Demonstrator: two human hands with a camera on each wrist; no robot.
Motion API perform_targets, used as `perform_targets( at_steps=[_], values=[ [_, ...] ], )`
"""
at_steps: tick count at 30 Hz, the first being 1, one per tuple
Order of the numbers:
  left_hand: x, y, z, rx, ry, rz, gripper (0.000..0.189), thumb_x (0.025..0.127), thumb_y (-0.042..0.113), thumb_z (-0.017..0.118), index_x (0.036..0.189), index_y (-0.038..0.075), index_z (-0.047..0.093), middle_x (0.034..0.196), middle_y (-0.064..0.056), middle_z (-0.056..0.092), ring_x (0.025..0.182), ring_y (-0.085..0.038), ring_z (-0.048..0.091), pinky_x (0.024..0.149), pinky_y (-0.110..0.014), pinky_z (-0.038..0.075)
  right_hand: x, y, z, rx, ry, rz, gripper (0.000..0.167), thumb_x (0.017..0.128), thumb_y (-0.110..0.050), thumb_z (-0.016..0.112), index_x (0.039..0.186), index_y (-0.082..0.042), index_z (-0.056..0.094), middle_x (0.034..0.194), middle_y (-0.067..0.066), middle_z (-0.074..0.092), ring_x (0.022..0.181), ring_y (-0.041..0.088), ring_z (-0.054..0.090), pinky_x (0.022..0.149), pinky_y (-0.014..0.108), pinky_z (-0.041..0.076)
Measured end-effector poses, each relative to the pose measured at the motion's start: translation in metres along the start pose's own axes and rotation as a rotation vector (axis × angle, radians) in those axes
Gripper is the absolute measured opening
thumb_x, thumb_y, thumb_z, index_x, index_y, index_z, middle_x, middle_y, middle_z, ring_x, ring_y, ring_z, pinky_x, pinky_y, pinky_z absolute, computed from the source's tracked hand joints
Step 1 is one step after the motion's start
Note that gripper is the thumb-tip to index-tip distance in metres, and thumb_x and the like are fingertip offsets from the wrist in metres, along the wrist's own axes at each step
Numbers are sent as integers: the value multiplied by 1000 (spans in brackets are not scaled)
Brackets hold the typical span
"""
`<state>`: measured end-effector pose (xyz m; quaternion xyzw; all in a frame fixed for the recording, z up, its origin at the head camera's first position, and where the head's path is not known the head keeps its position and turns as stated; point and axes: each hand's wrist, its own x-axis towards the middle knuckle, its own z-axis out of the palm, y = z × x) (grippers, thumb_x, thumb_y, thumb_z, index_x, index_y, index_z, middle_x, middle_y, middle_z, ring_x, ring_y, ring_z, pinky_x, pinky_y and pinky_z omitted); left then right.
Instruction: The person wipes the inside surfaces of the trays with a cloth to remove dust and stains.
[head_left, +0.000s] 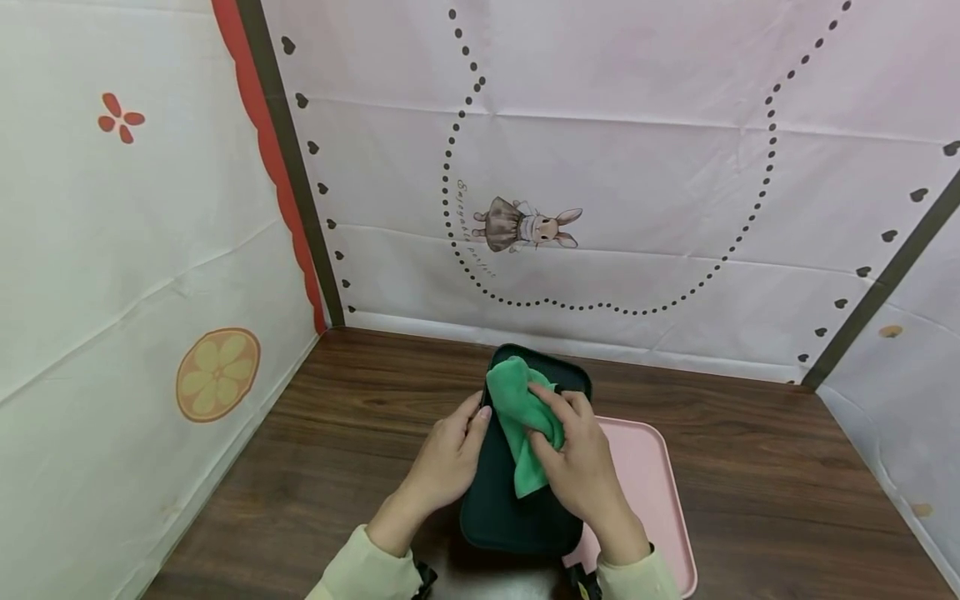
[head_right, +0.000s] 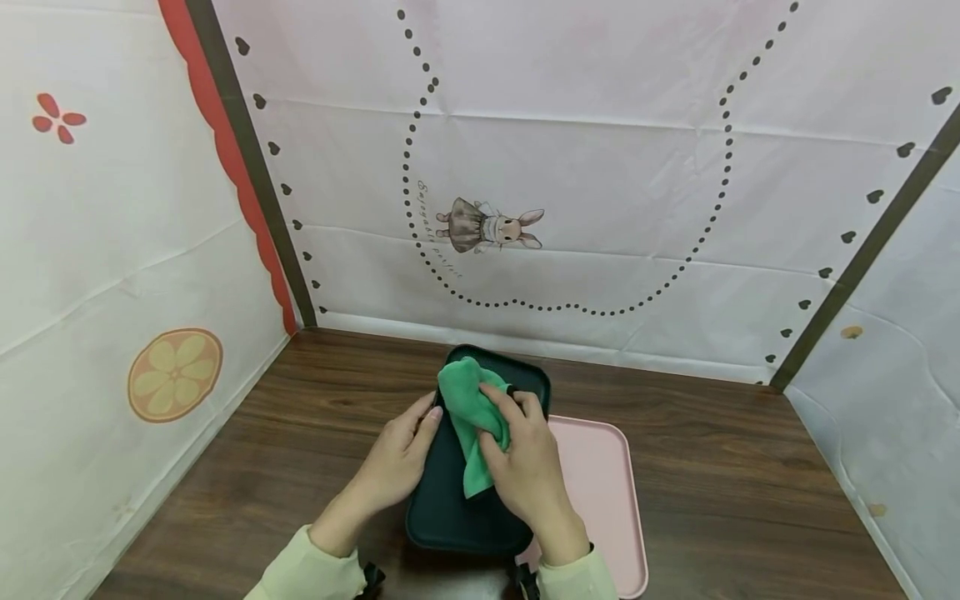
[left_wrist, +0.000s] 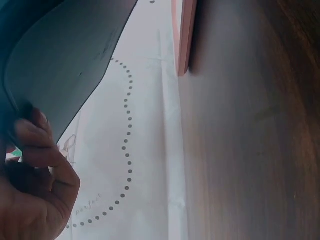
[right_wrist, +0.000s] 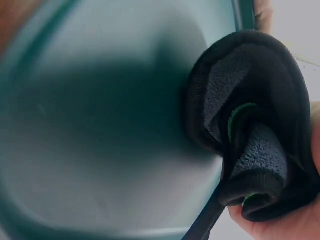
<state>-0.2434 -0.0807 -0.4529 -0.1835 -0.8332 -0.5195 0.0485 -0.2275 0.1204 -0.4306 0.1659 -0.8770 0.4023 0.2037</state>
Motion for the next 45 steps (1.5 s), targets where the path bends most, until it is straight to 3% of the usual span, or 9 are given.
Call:
perform_targets(
  at_steps=[3,6,9,12,18,26,35,40,45],
  values=[
    [1,-1,0,-8,41,-5,49,114,40,34,156,16,46,68,6,48,62,-5,49,68,-27,49,-1,-3,1,-5,-26,-4,56,93,-8,76,144,-24,61,125,11,59,97,19,64,81,39,57],
    [2,-2,-1,-17,89,-2,46,115,38,35,154,16,48,75,2,55,69,-6,53,73,-29,51,-2,-5,2,-9,-47,-4,56,93,-9,76,144,-25,62,125,10,59,97,18,64,82,38,56],
    [3,-4,-2,-27,129,9,45,115,36,35,153,17,49,109,-4,73,99,-11,67,93,-37,56,-3,-7,2,-11,-63,3,56,92,-10,77,144,-27,62,125,9,59,97,18,64,82,38,56],
    [4,-5,-3,-51,155,17,45,115,35,35,153,15,49,143,-7,64,127,-17,61,107,-47,51,-4,-8,2,-13,-85,10,56,92,-11,78,143,-28,62,123,8,60,97,17,64,83,38,56],
    [5,-7,-6,-78,204,4,43,115,32,35,151,12,50,134,-10,69,114,-18,66,100,-45,54,-6,-11,1,-32,-131,2,54,92,-12,79,141,-29,64,123,5,61,98,16,63,84,38,56],
    [7,-11,-8,-69,250,-7,47,115,33,36,150,5,50,131,-14,70,122,-25,66,101,-49,54,-6,-14,-2,-71,-213,-64,52,89,-10,80,137,-26,68,119,3,62,91,12,62,79,30,54],
    [8,-15,-13,-63,266,-49,48,115,37,34,148,7,52,84,-6,64,85,-15,61,88,-34,53,-8,-18,-9,-80,-351,-100,52,90,-11,79,137,-30,68,123,-1,61,90,9,60,76,26,52],
    [8,-18,-17,-80,274,-46,49,115,36,34,151,6,50,123,-13,71,110,-21,65,100,-45,54,-9,-20,-13,-97,-415,-108,52,91,-13,78,138,-33,67,122,-3,60,87,8,57,74,25,50],
    [7,-18,-18,-104,271,-66,51,115,38,34,153,7,47,126,-15,69,105,-23,64,100,-47,52,-9,-16,-16,-91,-463,-144,51,91,-12,76,137,-32,68,121,-3,60,87,8,57,72,24,50]
  ],
)
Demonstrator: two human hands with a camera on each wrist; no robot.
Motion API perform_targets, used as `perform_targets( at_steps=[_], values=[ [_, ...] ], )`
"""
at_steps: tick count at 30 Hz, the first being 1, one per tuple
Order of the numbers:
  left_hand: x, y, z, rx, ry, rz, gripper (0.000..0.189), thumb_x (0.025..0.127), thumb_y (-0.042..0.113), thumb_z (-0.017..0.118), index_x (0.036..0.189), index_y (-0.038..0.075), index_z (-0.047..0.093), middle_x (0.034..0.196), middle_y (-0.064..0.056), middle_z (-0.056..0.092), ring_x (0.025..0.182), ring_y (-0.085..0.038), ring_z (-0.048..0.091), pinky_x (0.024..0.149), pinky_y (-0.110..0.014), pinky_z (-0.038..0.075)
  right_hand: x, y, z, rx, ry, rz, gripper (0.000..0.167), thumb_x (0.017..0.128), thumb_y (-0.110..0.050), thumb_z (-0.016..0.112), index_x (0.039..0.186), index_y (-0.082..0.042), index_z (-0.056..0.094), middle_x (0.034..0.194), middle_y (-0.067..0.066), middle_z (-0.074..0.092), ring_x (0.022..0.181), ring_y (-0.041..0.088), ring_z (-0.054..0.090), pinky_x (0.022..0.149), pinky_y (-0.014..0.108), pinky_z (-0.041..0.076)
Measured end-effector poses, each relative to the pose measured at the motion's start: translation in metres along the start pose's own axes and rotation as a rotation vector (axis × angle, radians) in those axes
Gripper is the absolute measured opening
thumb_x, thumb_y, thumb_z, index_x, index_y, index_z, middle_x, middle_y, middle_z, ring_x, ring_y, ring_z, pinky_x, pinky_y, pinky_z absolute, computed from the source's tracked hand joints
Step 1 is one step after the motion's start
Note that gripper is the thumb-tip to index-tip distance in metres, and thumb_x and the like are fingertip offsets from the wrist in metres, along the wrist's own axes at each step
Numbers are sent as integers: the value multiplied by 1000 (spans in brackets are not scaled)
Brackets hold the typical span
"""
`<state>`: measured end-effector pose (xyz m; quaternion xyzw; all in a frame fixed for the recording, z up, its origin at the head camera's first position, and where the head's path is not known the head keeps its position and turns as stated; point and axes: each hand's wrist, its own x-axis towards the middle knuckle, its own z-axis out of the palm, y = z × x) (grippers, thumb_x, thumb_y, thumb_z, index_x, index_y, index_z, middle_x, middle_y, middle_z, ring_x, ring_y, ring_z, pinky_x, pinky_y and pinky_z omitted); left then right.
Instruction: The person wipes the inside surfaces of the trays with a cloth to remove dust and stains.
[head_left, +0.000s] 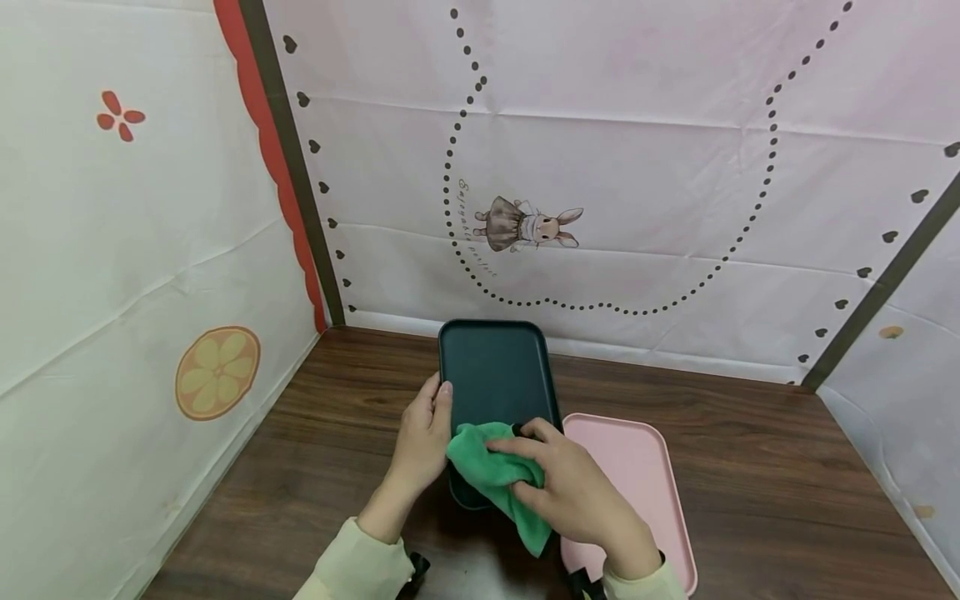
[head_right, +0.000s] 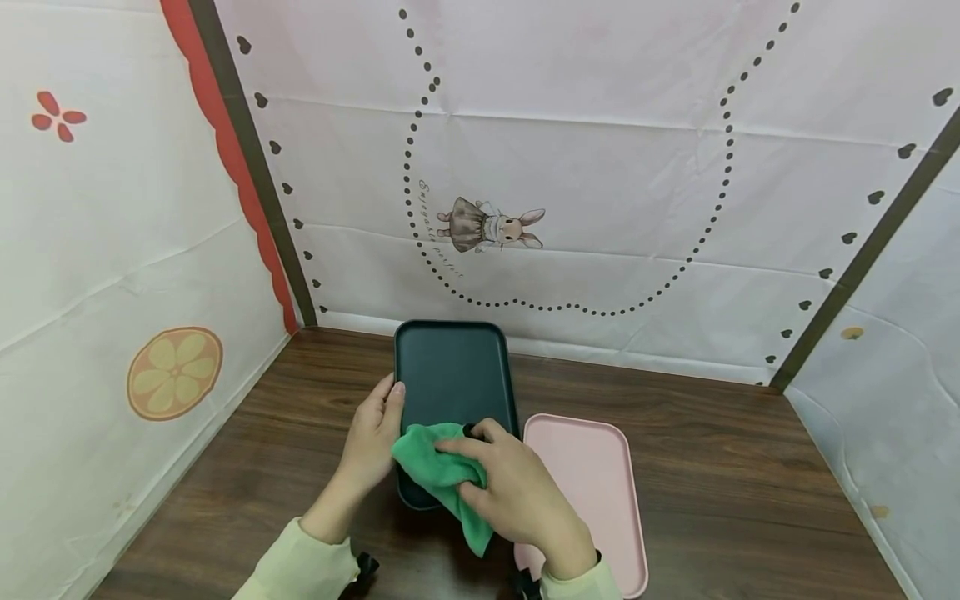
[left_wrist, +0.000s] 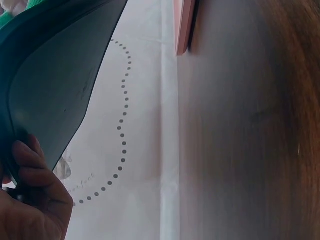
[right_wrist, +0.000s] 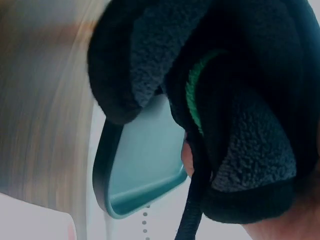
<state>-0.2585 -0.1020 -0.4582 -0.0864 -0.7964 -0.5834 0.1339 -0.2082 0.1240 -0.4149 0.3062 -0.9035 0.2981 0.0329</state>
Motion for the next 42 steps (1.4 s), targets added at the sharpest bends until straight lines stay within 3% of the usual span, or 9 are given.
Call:
perform_targets(
  at_steps=[7,14,27,37,42],
  values=[
    [1,0,-1,-1,24,11,47,115,38,35,148,10,52,135,-13,67,123,-25,65,101,-50,54,-3,9,-6,47,-42,-13,54,90,-7,75,135,-35,68,119,-6,59,90,9,57,75,24,50],
    [3,0,-3,-2,44,22,47,115,36,35,148,7,52,135,-16,67,125,-28,65,102,-52,54,-6,18,-13,57,-44,35,55,89,-5,75,133,-38,69,117,-7,60,93,10,57,76,25,50],
    [4,3,-6,-6,58,-5,45,114,38,36,146,13,55,120,-11,73,108,-20,69,93,-39,56,-13,34,-28,48,-23,171,54,87,-4,76,130,-34,71,113,-5,61,86,10,56,72,24,49],
    [2,4,-4,-22,29,17,47,114,36,37,151,10,50,128,-11,72,112,-20,70,97,-41,56,-15,44,-37,54,28,230,56,85,0,76,131,-32,71,117,1,65,81,11,55,68,24,47],
    [2,3,-1,-17,8,37,47,114,35,38,152,9,50,114,-11,75,95,-16,68,88,-31,57,-15,46,-36,35,55,265,55,87,-3,77,132,-34,70,120,1,65,84,11,57,69,25,48]
  ],
)
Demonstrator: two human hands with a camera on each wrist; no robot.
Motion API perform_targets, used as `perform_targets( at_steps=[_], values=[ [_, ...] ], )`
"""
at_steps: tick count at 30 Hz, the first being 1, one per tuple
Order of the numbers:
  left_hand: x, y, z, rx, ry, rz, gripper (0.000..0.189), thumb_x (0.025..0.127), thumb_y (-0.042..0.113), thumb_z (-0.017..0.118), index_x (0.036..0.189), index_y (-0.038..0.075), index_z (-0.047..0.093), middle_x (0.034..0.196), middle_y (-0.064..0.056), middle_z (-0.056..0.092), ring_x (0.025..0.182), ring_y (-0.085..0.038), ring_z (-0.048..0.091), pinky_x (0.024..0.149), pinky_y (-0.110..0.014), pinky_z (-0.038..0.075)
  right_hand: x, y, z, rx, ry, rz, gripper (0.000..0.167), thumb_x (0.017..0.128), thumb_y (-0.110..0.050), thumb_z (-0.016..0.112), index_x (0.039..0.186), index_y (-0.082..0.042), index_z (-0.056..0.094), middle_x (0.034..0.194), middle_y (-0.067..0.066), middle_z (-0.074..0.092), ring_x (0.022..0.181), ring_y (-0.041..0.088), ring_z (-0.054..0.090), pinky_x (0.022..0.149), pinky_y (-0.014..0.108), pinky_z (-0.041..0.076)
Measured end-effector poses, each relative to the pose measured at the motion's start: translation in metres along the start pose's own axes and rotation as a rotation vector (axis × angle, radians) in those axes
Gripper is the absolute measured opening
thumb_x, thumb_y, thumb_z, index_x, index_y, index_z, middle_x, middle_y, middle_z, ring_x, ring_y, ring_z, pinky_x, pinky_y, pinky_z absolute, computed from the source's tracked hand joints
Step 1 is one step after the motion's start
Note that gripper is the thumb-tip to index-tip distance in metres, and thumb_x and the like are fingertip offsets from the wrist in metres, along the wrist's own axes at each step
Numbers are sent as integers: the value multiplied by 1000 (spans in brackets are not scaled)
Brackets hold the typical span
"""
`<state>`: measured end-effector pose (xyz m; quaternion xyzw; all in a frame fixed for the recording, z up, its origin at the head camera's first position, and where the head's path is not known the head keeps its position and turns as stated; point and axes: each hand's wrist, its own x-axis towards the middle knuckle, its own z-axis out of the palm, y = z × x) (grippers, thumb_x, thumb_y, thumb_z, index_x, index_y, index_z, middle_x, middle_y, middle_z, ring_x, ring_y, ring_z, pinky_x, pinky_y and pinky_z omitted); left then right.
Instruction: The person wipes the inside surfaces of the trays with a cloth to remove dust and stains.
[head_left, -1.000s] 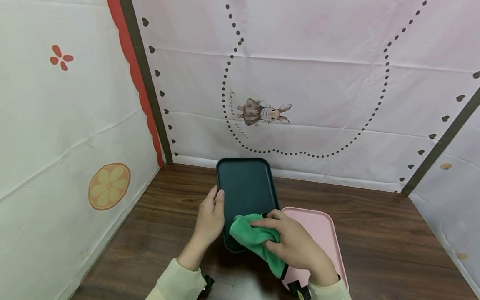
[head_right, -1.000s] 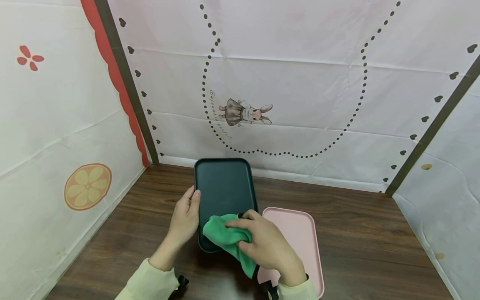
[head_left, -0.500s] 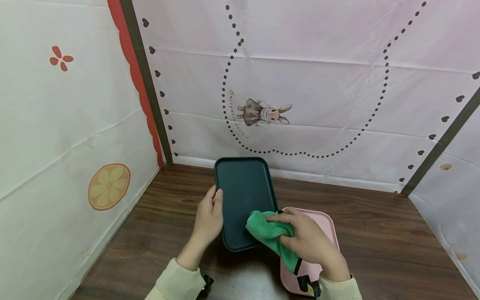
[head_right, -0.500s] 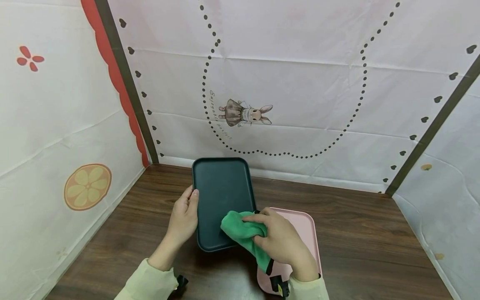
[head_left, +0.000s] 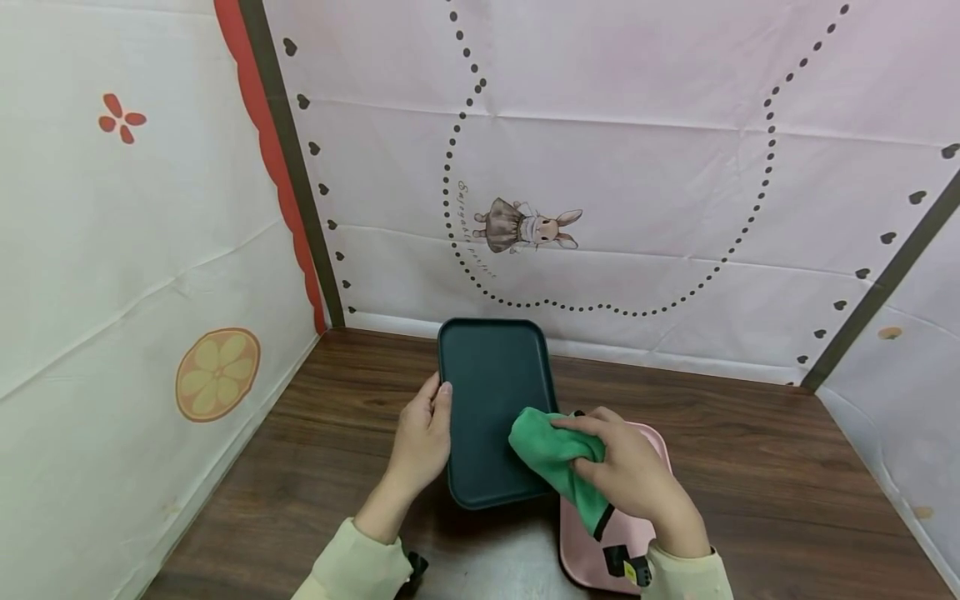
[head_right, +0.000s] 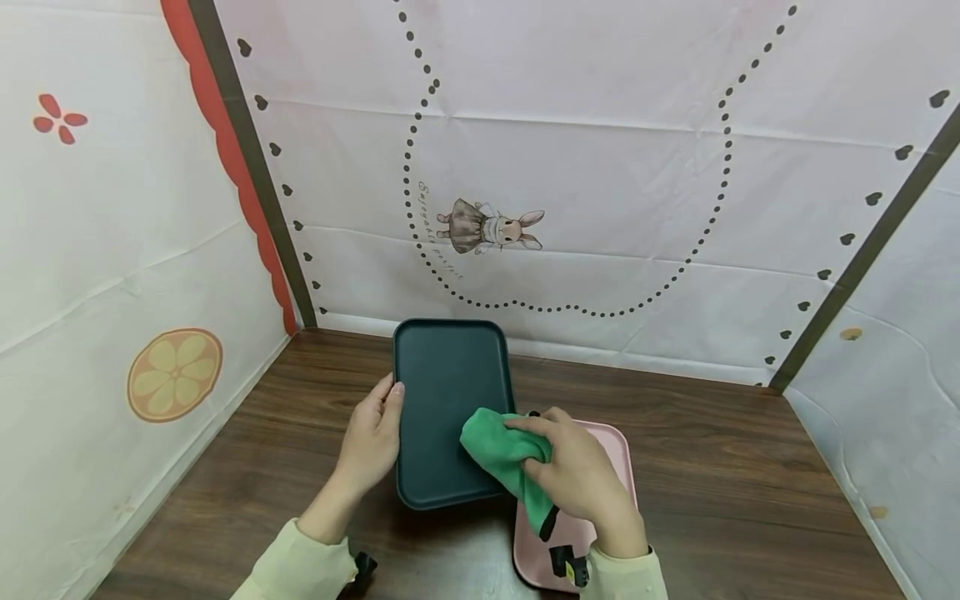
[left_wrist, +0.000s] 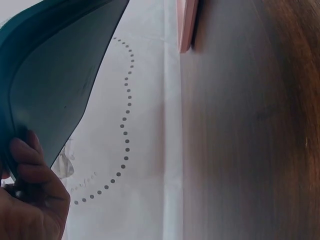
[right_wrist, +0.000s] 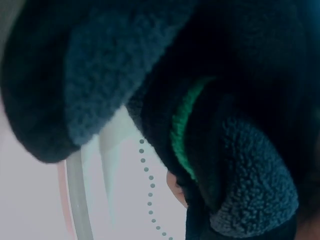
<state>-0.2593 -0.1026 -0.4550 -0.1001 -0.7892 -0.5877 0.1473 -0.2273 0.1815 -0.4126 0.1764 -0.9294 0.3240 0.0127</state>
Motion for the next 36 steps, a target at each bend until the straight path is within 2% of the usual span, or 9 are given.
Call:
perform_targets(
  at_steps=[4,7,9,15,19,21,24,29,36],
  values=[
    [-1,3,2,-14,-27,2,46,114,34,38,152,9,50,108,-10,75,88,-13,68,82,-27,56,0,0,-1,-2,24,4,54,88,-4,76,133,-34,70,120,1,65,87,11,59,69,25,49],
    [-2,5,2,-8,-58,2,45,115,34,37,151,11,51,92,-9,71,78,-13,64,77,-27,55,1,1,-1,-9,50,0,54,89,-4,76,134,-33,69,122,1,65,91,11,60,71,25,50],
    [-2,6,3,1,-76,7,45,115,34,37,151,12,52,88,-8,69,77,-13,63,77,-27,54,1,2,-1,-21,69,2,54,89,-5,76,134,-33,69,123,0,65,92,11,61,71,25,50],
    [-3,5,5,0,-99,13,45,115,33,38,152,11,51,112,-8,75,95,-12,69,87,-29,57,2,3,-1,-52,111,14,53,89,-8,77,135,-34,69,122,-2,65,91,10,61,71,26,50],
    [-3,4,6,-1,-109,15,47,114,34,38,153,11,49,105,-8,74,90,-11,66,88,-29,56,2,4,-1,-51,128,12,54,89,-8,77,135,-34,68,123,-1,65,89,11,60,68,26,48],
    [-4,4,6,3,-122,20,47,114,35,38,154,11,48,92,-9,69,80,-9,61,86,-28,54,2,4,-1,-50,137,10,54,89,-7,77,135,-33,69,123,0,65,90,11,60,68,26,48],
    [-4,5,6,-12,-135,28,46,114,34,38,153,13,50,101,-9,72,86,-6,64,87,-27,55,3,4,-1,-48,153,9,54,89,-7,77,136,-32,69,123,1,64,92,13,62,68,27,48],
    [-4,5,7,-37,-164,47,43,114,32,38,151,15,51,117,-8,74,100,-14,70,87,-28,58,3,5,-1,-28,176,10,54,90,-7,77,138,-30,68,124,3,64,102,19,64,76,34,50],
    [-6,6,8,-6,-183,62,44,114,33,38,151,13,51,91,-2,64,91,-14,63,84,-27,54,4,6,-1,-6,228,6,54,91,-7,75,141,-28,66,126,7,63,103,23,64,81,39,51]
  ],
)
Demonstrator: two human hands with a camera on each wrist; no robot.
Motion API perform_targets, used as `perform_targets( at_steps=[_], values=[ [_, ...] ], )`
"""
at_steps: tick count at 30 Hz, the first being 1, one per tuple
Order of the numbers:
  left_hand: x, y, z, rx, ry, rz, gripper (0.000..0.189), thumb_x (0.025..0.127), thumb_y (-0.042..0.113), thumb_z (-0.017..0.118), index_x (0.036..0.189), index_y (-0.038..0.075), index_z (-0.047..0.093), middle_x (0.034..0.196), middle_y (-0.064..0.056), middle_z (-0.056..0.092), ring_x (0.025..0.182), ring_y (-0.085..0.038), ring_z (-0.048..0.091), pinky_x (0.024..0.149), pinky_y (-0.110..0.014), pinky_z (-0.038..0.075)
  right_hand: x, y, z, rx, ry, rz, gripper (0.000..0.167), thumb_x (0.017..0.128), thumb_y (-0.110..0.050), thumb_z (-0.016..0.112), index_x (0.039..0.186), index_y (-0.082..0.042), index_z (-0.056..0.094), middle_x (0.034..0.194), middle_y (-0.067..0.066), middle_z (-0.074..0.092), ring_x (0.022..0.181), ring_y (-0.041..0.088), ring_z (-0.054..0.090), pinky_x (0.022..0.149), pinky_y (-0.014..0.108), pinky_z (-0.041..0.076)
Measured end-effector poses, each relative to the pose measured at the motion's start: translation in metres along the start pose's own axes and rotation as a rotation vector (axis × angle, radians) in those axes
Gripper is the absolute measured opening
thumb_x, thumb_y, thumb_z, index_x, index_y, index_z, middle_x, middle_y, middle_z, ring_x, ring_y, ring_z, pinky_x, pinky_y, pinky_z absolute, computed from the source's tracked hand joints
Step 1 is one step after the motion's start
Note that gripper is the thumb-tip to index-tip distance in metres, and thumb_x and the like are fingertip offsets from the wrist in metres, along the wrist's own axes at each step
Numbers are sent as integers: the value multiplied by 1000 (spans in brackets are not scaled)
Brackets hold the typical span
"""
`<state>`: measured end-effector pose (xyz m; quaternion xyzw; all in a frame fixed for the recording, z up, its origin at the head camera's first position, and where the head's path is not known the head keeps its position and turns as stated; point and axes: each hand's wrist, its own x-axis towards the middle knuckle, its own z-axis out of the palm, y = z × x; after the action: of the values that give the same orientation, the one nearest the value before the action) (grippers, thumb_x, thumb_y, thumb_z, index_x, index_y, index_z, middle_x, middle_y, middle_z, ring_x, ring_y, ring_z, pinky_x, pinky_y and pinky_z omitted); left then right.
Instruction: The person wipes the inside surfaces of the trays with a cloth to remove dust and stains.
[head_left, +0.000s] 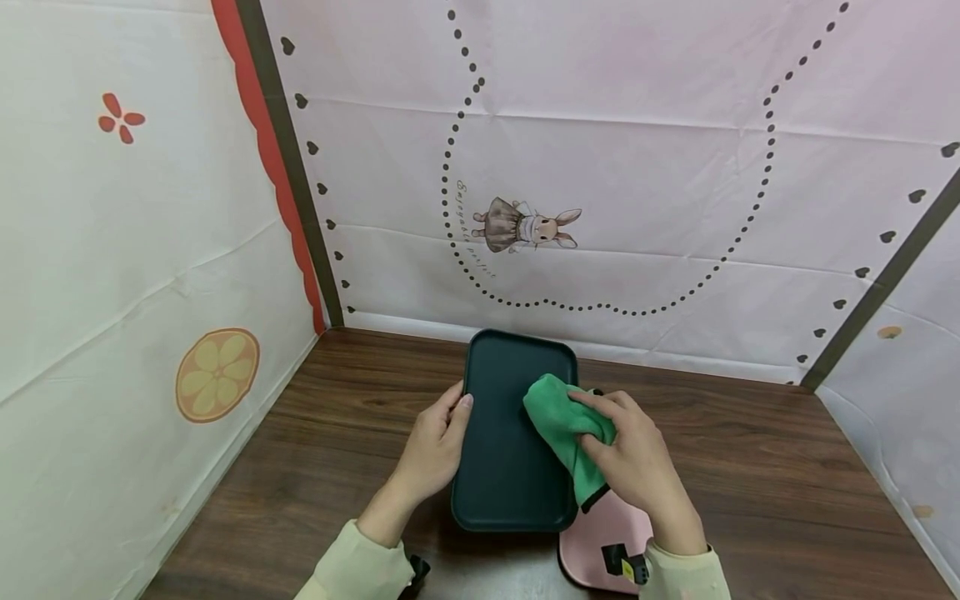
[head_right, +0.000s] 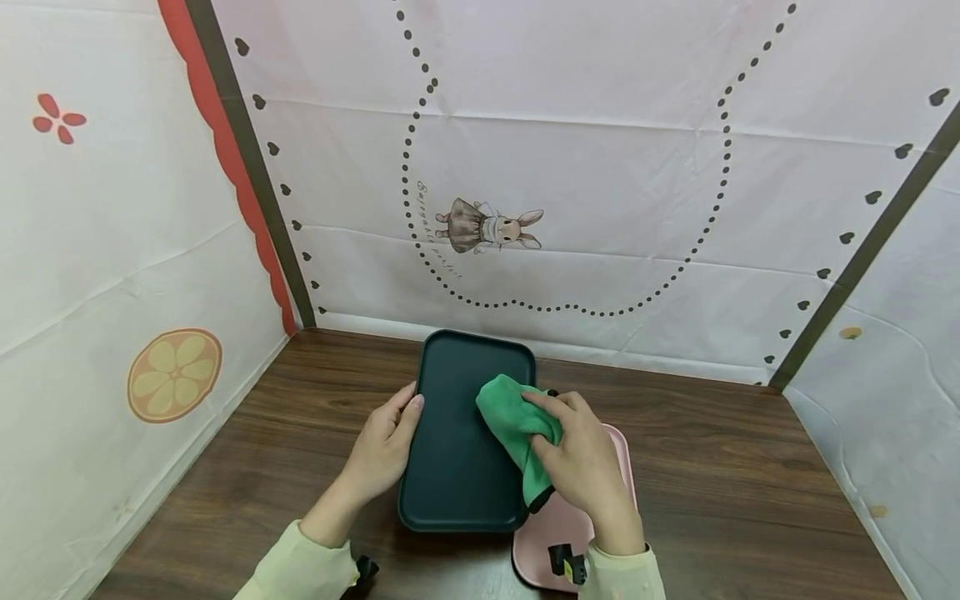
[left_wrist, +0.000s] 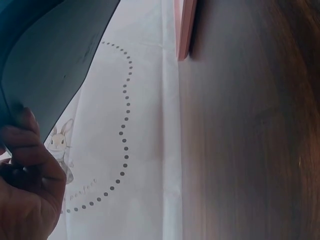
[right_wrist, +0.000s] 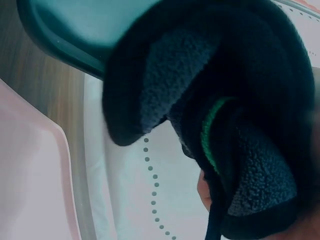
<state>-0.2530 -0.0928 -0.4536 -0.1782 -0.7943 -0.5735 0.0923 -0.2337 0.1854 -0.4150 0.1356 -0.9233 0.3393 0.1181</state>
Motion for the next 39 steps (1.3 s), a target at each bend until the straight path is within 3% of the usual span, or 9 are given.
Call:
perform_targets(
  at_steps=[5,10,13,18,29,36,39],
  values=[
    [-1,1,1,8,-17,-2,45,114,33,39,152,12,50,77,2,51,83,-14,59,80,-26,50,0,0,1,6,55,7,53,91,-9,75,141,-26,66,127,8,62,104,26,65,83,42,51],
    [-2,1,2,-2,-49,-5,46,114,34,38,153,12,49,80,1,54,81,-13,59,77,-25,51,0,-1,2,25,101,24,51,92,-7,74,140,-24,66,126,10,63,103,27,65,83,41,51],
    [-2,1,2,-20,-79,8,46,115,34,38,155,13,47,88,-1,63,86,-12,64,80,-26,55,0,-1,2,42,132,34,52,93,-5,72,141,-23,66,127,12,63,102,28,65,82,41,50],
    [-3,1,2,-67,-124,21,46,115,34,37,156,16,45,122,-4,73,100,-11,72,87,-29,59,1,-1,2,48,175,44,53,93,-4,71,142,-24,65,130,12,62,103,29,65,84,43,50],
    [-5,2,5,-36,-179,57,47,115,32,35,158,14,43,131,-4,70,105,-10,69,94,-28,57,2,-5,8,55,189,56,53,94,-8,71,143,-25,64,126,9,60,98,26,62,81,40,49],
    [-7,6,9,0,-180,75,46,115,33,35,157,16,44,118,-1,73,96,-10,68,90,-28,56,2,-9,10,42,214,39,52,94,-9,71,143,-26,64,126,7,59,97,25,62,80,41,50],
    [-8,8,10,25,-180,82,46,115,33,35,157,17,44,91,3,67,86,-9,65,86,-27,54,2,-11,12,48,238,-1,53,93,-7,71,142,-25,65,126,8,59,97,24,62,80,41,51]
  ],
)
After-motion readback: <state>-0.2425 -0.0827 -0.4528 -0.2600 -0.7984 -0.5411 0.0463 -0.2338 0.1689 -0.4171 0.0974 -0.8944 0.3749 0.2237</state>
